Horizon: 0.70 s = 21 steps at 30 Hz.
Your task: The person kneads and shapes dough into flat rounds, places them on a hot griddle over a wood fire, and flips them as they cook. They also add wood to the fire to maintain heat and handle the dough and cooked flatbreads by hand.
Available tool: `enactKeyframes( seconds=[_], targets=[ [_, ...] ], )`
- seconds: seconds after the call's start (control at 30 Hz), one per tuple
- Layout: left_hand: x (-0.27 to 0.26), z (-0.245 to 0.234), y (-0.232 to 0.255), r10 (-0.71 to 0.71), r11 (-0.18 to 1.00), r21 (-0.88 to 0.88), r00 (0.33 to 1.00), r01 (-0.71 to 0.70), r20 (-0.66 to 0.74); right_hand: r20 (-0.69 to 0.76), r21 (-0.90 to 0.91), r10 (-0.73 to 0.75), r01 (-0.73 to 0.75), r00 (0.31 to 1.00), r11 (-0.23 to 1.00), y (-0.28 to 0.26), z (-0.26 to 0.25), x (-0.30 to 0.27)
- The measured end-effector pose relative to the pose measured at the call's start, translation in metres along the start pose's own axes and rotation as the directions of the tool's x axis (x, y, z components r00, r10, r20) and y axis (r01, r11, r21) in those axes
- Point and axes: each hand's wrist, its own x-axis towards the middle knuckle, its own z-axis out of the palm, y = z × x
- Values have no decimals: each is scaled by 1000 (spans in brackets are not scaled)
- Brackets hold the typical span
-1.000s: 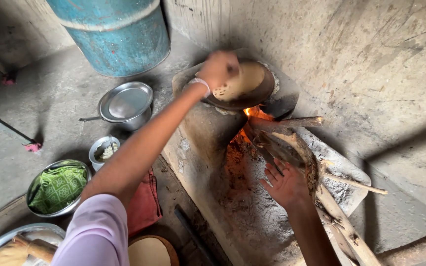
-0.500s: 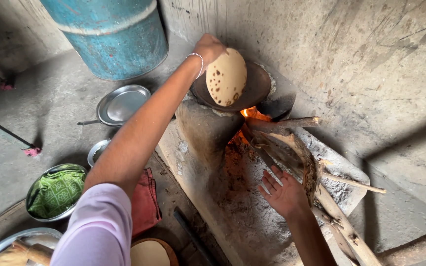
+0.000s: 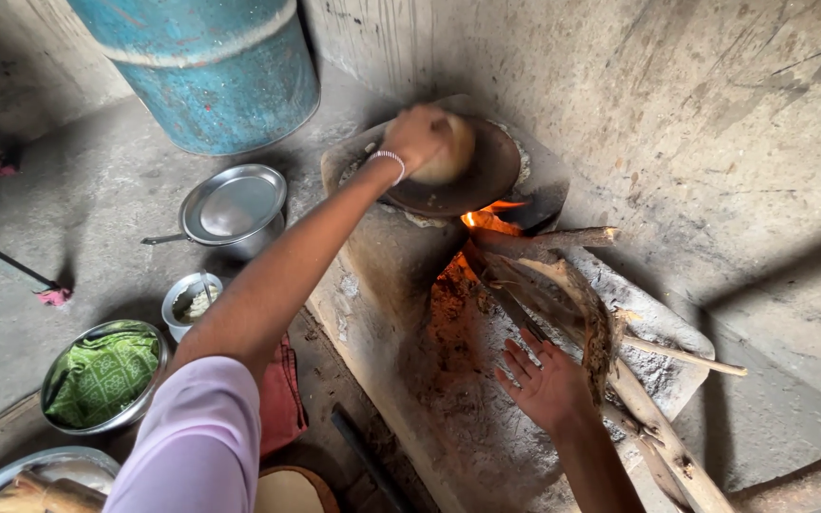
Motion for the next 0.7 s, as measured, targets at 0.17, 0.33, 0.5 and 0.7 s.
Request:
enactKeyframes(
  seconds=[0.17,0.33,0.5,0.7],
  targets=[
    [-20,20,-17,-217,974,140,907,177,362,-27,-3,4,-4,1000,1000,2,10,-6],
    [-15,51,-46,-208,924,382,846,6,490,0,-10,-4,4,1000,1000,-2,5,-6],
    [-26,25,1,-335,876,476,803,73,494,-14,12,-15,15,1000,1000,0,-4,1],
    [-17,24,0,-411,855,516,688,62,599,2,8,17,-17,1000,1000,1,2,0]
  ],
)
